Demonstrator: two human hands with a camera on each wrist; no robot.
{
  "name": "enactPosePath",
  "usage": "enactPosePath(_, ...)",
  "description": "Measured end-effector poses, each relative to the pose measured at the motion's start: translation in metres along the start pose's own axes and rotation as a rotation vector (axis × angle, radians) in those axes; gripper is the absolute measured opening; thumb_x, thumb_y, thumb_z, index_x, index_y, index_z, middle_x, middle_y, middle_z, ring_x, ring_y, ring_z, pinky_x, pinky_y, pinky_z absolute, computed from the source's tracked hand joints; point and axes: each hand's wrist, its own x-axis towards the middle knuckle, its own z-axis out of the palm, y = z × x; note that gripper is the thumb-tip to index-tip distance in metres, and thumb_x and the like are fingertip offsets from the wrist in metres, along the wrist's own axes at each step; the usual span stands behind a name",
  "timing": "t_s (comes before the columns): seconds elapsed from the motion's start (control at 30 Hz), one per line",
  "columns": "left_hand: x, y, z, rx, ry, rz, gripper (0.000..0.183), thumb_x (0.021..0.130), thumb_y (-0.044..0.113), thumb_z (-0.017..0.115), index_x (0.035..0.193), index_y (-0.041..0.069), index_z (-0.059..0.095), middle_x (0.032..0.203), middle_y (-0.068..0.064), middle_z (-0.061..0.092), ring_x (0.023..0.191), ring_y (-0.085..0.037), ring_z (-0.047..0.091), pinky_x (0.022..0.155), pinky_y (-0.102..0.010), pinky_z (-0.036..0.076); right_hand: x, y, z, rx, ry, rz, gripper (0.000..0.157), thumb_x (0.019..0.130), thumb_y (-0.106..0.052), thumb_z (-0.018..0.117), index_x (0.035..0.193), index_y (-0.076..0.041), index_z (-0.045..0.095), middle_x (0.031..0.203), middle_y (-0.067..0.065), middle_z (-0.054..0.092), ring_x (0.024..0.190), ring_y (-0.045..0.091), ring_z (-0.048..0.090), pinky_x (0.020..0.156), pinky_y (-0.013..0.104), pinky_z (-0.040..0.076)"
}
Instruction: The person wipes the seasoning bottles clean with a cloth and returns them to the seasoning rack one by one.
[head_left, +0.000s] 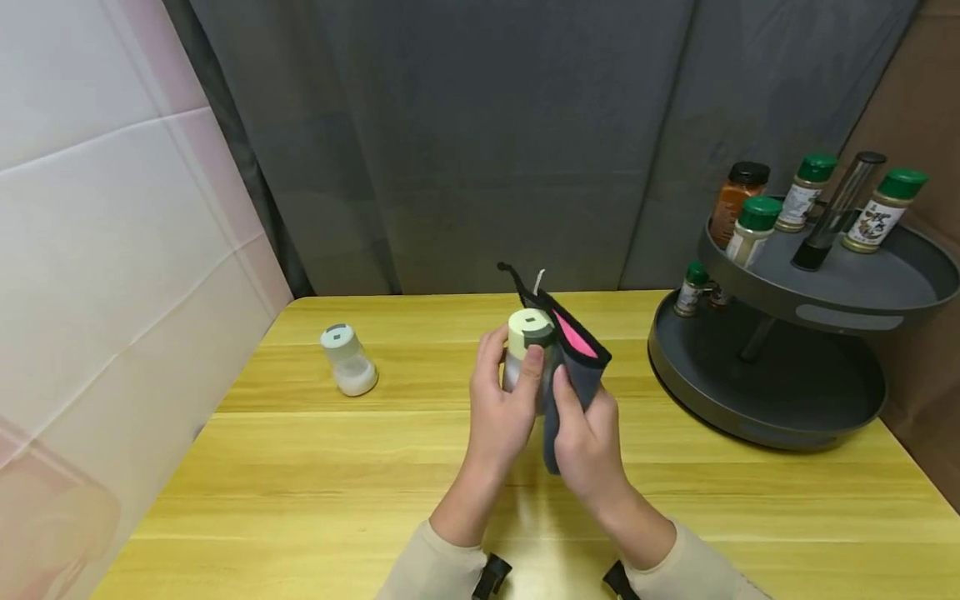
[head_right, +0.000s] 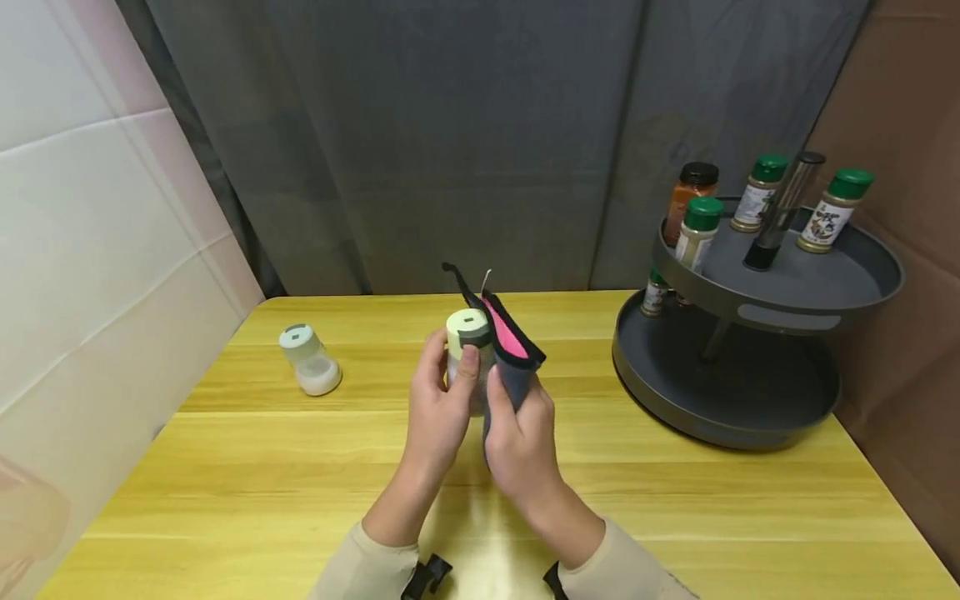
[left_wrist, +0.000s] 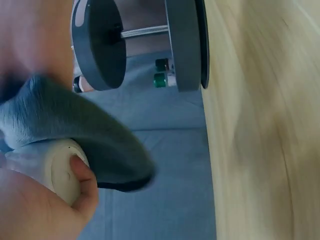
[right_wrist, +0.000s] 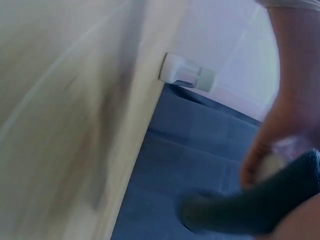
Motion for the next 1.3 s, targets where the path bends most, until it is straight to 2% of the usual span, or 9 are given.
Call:
enactPosePath(0.17, -0.001, -0.005, -0.002, 0.007, 0.012, 0.011, 0.033, 0.106, 0.031, 0.065, 0.134, 0.014, 0.069, 0.121, -0.009, 0.064, 0.111, -0.018, 0.058, 0.097, -0.044, 0.049, 0.011, -0.016, -0.008, -0.064, -0.060, 0.172, 0.039, 0.114, -0.032, 0.047, 0.140, -0.006, 0.062, 0.121, 0.015, 0.069, 0.103, 0.024, 0.063, 0.089, 0.030, 0.051)
enactPosePath(0.27, -0.003, -0.005, -0.002, 0.006, 0.012, 0.015, 0.032, 0.106, 0.031, 0.066, 0.133, 0.014, 0.069, 0.119, -0.009, 0.064, 0.110, -0.017, 0.059, 0.094, -0.041, 0.051, 0.010, -0.023, -0.006, -0.065, -0.031, 0.086, 0.034, 0.113, -0.028, 0.050, 0.132, -0.004, 0.064, 0.105, 0.016, 0.067, 0.090, 0.023, 0.062, 0.081, 0.028, 0.050)
enactPosePath(0.43, -0.003, -0.003, -0.002, -0.004, 0.013, 0.000, 0.034, 0.106, 0.031, 0.067, 0.136, 0.017, 0.067, 0.121, -0.007, 0.062, 0.110, -0.017, 0.056, 0.092, -0.037, 0.050, 0.000, -0.004, 0.004, -0.054, 0.025, -0.100, 0.027, 0.110, -0.011, 0.053, 0.125, 0.007, 0.065, 0.088, 0.015, 0.061, 0.077, 0.020, 0.058, 0.074, 0.025, 0.051)
enactPosePath(0.53, -0.001, -0.003, -0.002, -0.001, 0.027, 0.010, 0.034, 0.106, 0.031, 0.067, 0.137, 0.017, 0.067, 0.123, -0.007, 0.062, 0.110, -0.017, 0.056, 0.094, -0.038, 0.048, -0.002, 0.006, 0.005, -0.056, 0.016, -0.035, 0.029, 0.112, -0.014, 0.051, 0.129, 0.006, 0.065, 0.093, 0.015, 0.065, 0.082, 0.018, 0.059, 0.077, 0.024, 0.051)
enactPosePath(0.67, 0.000, -0.004, 0.001, 0.013, 0.037, 0.032, 0.035, 0.105, 0.030, 0.067, 0.137, 0.014, 0.067, 0.122, -0.009, 0.063, 0.109, -0.017, 0.056, 0.095, -0.039, 0.047, 0.004, -0.003, 0.000, -0.044, 0.001, 0.102, 0.037, 0.115, -0.028, 0.046, 0.134, -0.002, 0.064, 0.097, 0.016, 0.062, 0.083, 0.019, 0.057, 0.077, 0.025, 0.048)
enactPosePath(0.8, -0.001, -0.003, 0.005, 0.001, 0.018, 0.026, 0.037, 0.105, 0.032, 0.068, 0.137, 0.015, 0.067, 0.121, -0.009, 0.063, 0.111, -0.017, 0.056, 0.096, -0.041, 0.048, 0.006, -0.015, -0.002, 0.000, 0.025, 0.045, 0.040, 0.115, -0.029, 0.045, 0.141, -0.003, 0.060, 0.108, 0.018, 0.064, 0.090, 0.021, 0.059, 0.081, 0.024, 0.049)
enactPosePath(0.93, -0.001, -0.001, 0.007, -0.007, 0.019, 0.011, 0.038, 0.104, 0.031, 0.069, 0.139, 0.016, 0.066, 0.122, -0.008, 0.062, 0.111, -0.017, 0.056, 0.095, -0.040, 0.048, 0.001, -0.005, 0.003, 0.000, 0.057, -0.013, 0.037, 0.113, -0.020, 0.047, 0.140, 0.003, 0.059, 0.110, 0.017, 0.068, 0.094, 0.019, 0.062, 0.086, 0.022, 0.052)
enactPosePath(1.17, 0.003, 0.000, 0.005, 0.002, 0.057, 0.029, 0.037, 0.105, 0.029, 0.068, 0.139, 0.015, 0.067, 0.126, -0.008, 0.063, 0.111, -0.018, 0.056, 0.095, -0.040, 0.046, 0.002, 0.006, 0.001, -0.053, 0.036, 0.097, 0.039, 0.115, -0.029, 0.046, 0.134, -0.002, 0.065, 0.102, 0.017, 0.068, 0.088, 0.017, 0.061, 0.081, 0.024, 0.050)
enactPosePath(1.3, 0.004, 0.002, 0.006, 0.008, 0.033, 0.020, 0.037, 0.105, 0.029, 0.067, 0.139, 0.014, 0.066, 0.125, -0.008, 0.063, 0.110, -0.018, 0.055, 0.095, -0.040, 0.047, 0.009, -0.010, -0.001, -0.017, 0.057, 0.032, 0.040, 0.114, -0.030, 0.046, 0.137, -0.003, 0.064, 0.108, 0.018, 0.068, 0.092, 0.019, 0.060, 0.083, 0.024, 0.049)
